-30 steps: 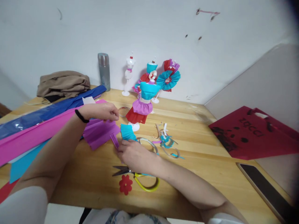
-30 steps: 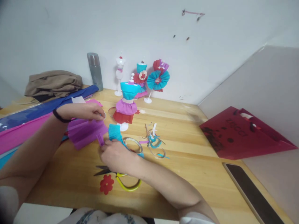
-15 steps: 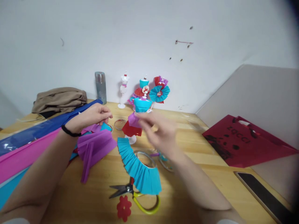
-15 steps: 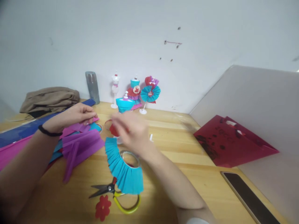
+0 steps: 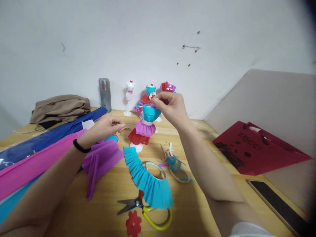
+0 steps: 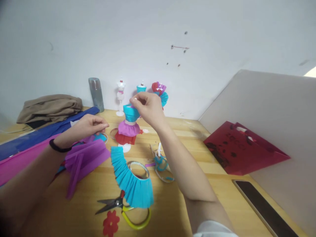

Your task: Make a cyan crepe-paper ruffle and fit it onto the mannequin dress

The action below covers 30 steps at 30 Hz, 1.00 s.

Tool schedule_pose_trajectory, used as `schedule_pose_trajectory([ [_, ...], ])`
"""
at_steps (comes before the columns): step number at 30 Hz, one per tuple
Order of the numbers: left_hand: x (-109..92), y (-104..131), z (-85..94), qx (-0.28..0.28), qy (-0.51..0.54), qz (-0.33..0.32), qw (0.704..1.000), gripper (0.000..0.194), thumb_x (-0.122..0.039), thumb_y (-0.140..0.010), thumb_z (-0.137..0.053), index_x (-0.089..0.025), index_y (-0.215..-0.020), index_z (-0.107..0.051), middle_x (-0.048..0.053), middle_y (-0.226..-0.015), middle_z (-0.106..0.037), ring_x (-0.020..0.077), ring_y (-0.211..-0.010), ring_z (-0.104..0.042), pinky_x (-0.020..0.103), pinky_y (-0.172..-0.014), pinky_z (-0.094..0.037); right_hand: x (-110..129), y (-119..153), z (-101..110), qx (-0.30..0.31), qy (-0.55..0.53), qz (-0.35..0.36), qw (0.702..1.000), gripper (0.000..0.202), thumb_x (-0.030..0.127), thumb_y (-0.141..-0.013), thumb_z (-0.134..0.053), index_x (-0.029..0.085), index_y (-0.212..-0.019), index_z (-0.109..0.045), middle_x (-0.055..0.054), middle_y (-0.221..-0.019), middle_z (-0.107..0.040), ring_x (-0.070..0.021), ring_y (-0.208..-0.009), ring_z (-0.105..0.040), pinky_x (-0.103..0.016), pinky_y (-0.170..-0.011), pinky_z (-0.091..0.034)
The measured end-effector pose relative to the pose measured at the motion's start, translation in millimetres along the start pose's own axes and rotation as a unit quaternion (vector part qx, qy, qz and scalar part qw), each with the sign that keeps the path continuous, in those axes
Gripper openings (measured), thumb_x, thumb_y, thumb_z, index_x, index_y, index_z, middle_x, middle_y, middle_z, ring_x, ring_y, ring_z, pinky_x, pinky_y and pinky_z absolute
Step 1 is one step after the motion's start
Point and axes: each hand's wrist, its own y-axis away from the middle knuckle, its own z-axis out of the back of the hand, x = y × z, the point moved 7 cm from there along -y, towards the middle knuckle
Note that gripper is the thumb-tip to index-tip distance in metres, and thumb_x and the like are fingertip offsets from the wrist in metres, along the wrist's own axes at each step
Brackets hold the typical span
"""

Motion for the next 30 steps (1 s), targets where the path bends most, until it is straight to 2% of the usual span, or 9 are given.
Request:
schedule_pose_trajectory([
  [3,-12.8,3.0,1.1,-0.07,-0.052,-0.055,0.995,0.023,-0.029,-0.086,-0.059,-0.013,-0.073,-0.07,0.003,-0.068,-0.069,0.0117,-0.063,-0.058,0.02,-0.057,-0.045,-1.5,0.0,11.4,0.002,-0.045,-0.004,0.999,0.017,0.021,-0.086,-0.061,0.018,-0.069,-0.063,0.0,-0.064,-0.058,-0.0125,-0.061,-0.054,-0.027,-0.057,-0.043],
  [7,-35.1,13.7,0.8,-0.153,-0.099,-0.117,0.976,0.02,-0.025,-0.089,-0.059,-0.016,-0.095,-0.076,0.005,-0.088,-0.076,0.0133,-0.072,-0.062,0.023,-0.069,-0.049,-9.5,-6.2,16.5,0.012,-0.063,-0.028,0.998,0.026,0.024,-0.088,-0.062,0.019,-0.063,-0.058,0.002,-0.059,-0.053,-0.0117,-0.059,-0.053,-0.026,-0.055,-0.042],
  [10,-50.1,20.3,-8.3,-0.166,-0.153,-0.203,0.953,0.022,-0.021,-0.093,-0.057,-0.016,-0.106,-0.074,0.006,-0.091,-0.076,0.0157,-0.08,-0.065,0.026,-0.076,-0.051,-12.3,-10.9,11.1,0.021,-0.056,-0.051,0.997,0.026,0.021,-0.088,-0.063,0.018,-0.063,-0.059,0.003,-0.058,-0.053,-0.0098,-0.057,-0.05,-0.025,-0.054,-0.04],
  [13,-55.2,23.6,-23.0,-0.155,-0.233,-0.28,0.918,0.026,-0.02,-0.096,-0.056,-0.015,-0.116,-0.07,0.009,-0.1,-0.075,0.0194,-0.093,-0.068,0.03,-0.083,-0.052,-8.0,-11.4,2.1,0.043,-0.038,-0.062,0.996,0.026,0.016,-0.088,-0.063,0.016,-0.062,-0.059,0.004,-0.057,-0.053,-0.0067,-0.056,-0.047,-0.023,-0.054,-0.037],
  [16,-55.9,27.1,-34.8,-0.176,-0.292,-0.348,0.874,0.023,-0.025,-0.097,-0.055,-0.015,-0.115,-0.068,0.01,-0.104,-0.073,0.0215,-0.095,-0.068,0.032,-0.08,-0.054,0.7,-9.2,-4.1,0.056,-0.028,-0.046,0.997,0.03,0.015,-0.087,-0.062,0.016,-0.057,-0.057,0.004,-0.055,-0.051,-0.0061,-0.056,-0.045,-0.024,-0.055,-0.037],
  [19,-57.4,31.4,-42.6,-0.211,-0.294,-0.406,0.839,0.024,-0.03,-0.097,-0.057,-0.012,-0.111,-0.065,0.011,-0.099,-0.071,0.0234,-0.092,-0.068,0.035,-0.077,-0.057,5.5,-8.1,-4.5,0.037,-0.026,-0.023,0.999,0.031,0.013,-0.084,-0.065,0.018,-0.055,-0.054,0.005,-0.053,-0.049,-0.008,-0.053,-0.042,-0.026,-0.052,-0.034],
  [23,-57.8,32.0,-51.5,-0.241,-0.32,-0.428,0.81,0.017,-0.03,-0.098,-0.055,-0.017,-0.103,-0.065,0.01,-0.093,-0.07,0.0226,-0.086,-0.067,0.035,-0.073,-0.058,2.1,-8.9,-6.4,0.031,-0.044,-0.021,0.998,0.03,0.009,-0.083,-0.068,0.018,-0.057,-0.057,0.005,-0.053,-0.049,-0.009,-0.052,-0.041,-0.026,-0.051,-0.033],
  [27,-58.1,34.7,-56.2,-0.284,-0.351,-0.449,0.771,0.011,-0.018,-0.096,-0.055,-0.016,-0.096,-0.066,0.009,-0.088,-0.07,0.0202,-0.075,-0.065,0.033,-0.064,-0.055,-1.3,-9.9,-7.4,0.032,-0.052,-0.016,0.998,0.03,0.011,-0.084,-0.072,0.018,-0.058,-0.058,0.005,-0.052,-0.049,-0.0086,-0.05,-0.039,-0.026,-0.049,-0.033],
  [30,-57.5,35.1,-57.0,-0.296,-0.349,-0.451,0.766,0.013,-0.012,-0.095,-0.053,-0.014,-0.094,-0.066,0.01,-0.087,-0.07,0.0192,-0.074,-0.064,0.032,-0.064,-0.053,-4.4,-10.7,-8.8,0.041,-0.057,-0.01,0.997,0.03,0.015,-0.085,-0.073,0.017,-0.058,-0.058,0.006,-0.051,-0.047,-0.0072,-0.05,-0.039,-0.025,-0.049,-0.033],
])
